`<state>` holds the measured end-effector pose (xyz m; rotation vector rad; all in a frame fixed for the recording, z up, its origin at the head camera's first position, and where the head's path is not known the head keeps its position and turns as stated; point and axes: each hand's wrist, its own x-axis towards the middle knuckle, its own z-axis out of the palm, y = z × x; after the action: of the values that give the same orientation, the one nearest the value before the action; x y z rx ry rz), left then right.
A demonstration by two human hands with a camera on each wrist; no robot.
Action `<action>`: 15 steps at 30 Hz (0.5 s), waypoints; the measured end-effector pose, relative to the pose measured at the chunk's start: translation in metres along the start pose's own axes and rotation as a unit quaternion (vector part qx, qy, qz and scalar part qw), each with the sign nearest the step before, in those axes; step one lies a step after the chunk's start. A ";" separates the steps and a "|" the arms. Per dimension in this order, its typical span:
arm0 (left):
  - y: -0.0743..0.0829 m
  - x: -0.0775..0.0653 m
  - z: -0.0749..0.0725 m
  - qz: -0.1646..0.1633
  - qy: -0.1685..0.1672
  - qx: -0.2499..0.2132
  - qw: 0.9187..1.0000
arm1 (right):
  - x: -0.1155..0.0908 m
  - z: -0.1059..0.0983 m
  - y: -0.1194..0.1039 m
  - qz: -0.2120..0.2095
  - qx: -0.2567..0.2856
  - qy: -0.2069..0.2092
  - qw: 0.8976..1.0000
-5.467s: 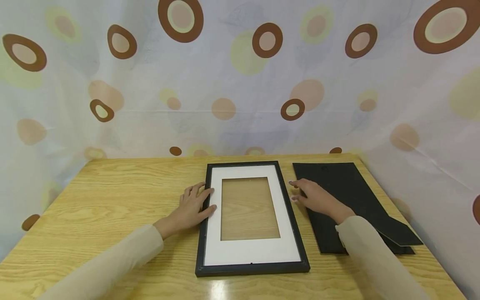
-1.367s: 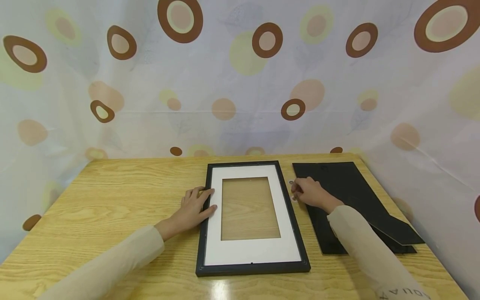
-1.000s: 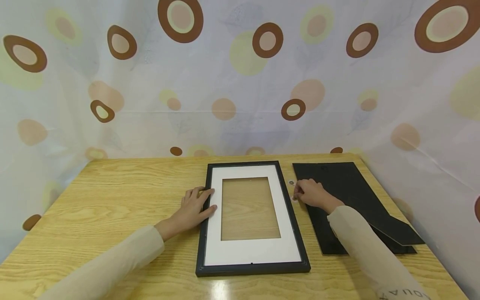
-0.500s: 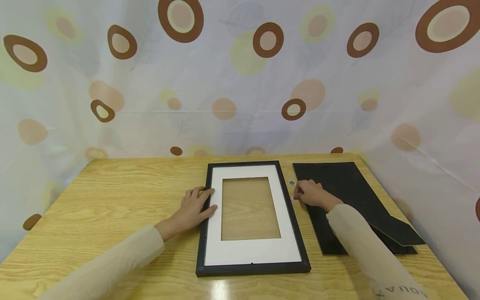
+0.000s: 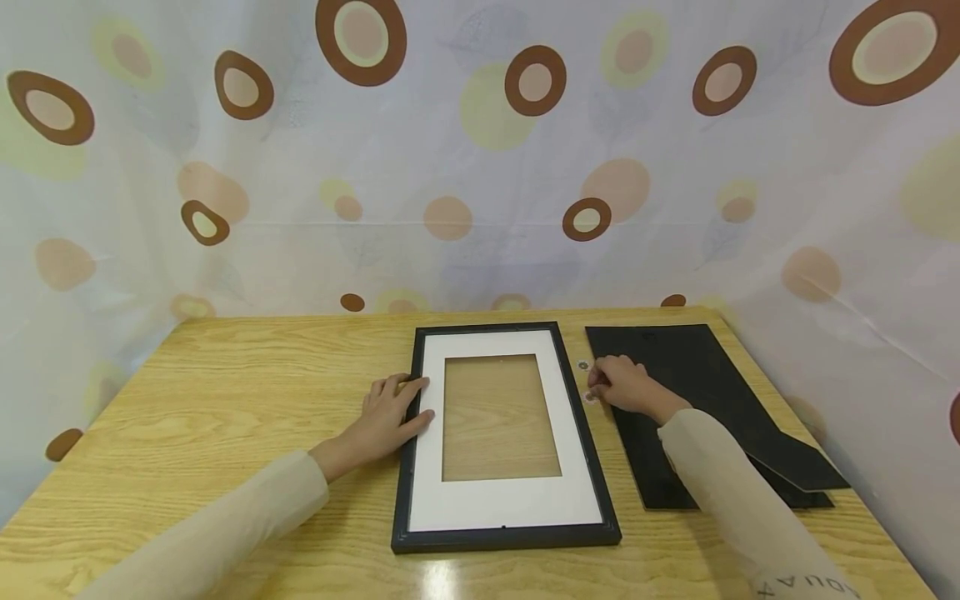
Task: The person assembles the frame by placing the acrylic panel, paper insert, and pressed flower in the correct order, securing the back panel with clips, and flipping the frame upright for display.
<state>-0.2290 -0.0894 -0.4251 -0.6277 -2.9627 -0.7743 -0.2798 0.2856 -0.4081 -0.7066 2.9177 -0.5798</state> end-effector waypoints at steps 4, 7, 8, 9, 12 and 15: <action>-0.001 0.001 0.001 -0.001 0.000 0.000 1.000 | -0.001 0.001 0.002 -0.013 0.044 -0.002 0.999; -0.002 0.001 0.001 -0.003 -0.002 0.001 1.000 | -0.001 0.001 0.002 -0.013 0.060 -0.003 0.998; -0.002 0.001 0.001 -0.003 -0.003 0.001 1.000 | -0.001 0.000 0.002 -0.011 0.061 -0.003 0.998; -0.002 0.001 0.001 -0.004 -0.003 0.001 1.000 | 0.000 0.001 0.003 -0.011 0.061 -0.002 0.998; -0.002 0.001 0.001 -0.005 -0.004 0.001 1.000 | 0.001 0.001 0.003 -0.015 0.054 -0.003 0.998; -0.001 0.000 0.001 -0.005 -0.005 0.001 1.000 | 0.002 0.001 0.003 -0.020 0.043 -0.002 0.999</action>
<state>-0.2299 -0.0900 -0.4262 -0.6196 -2.9766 -0.7718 -0.2822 0.2865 -0.4104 -0.7552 2.8603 -0.7027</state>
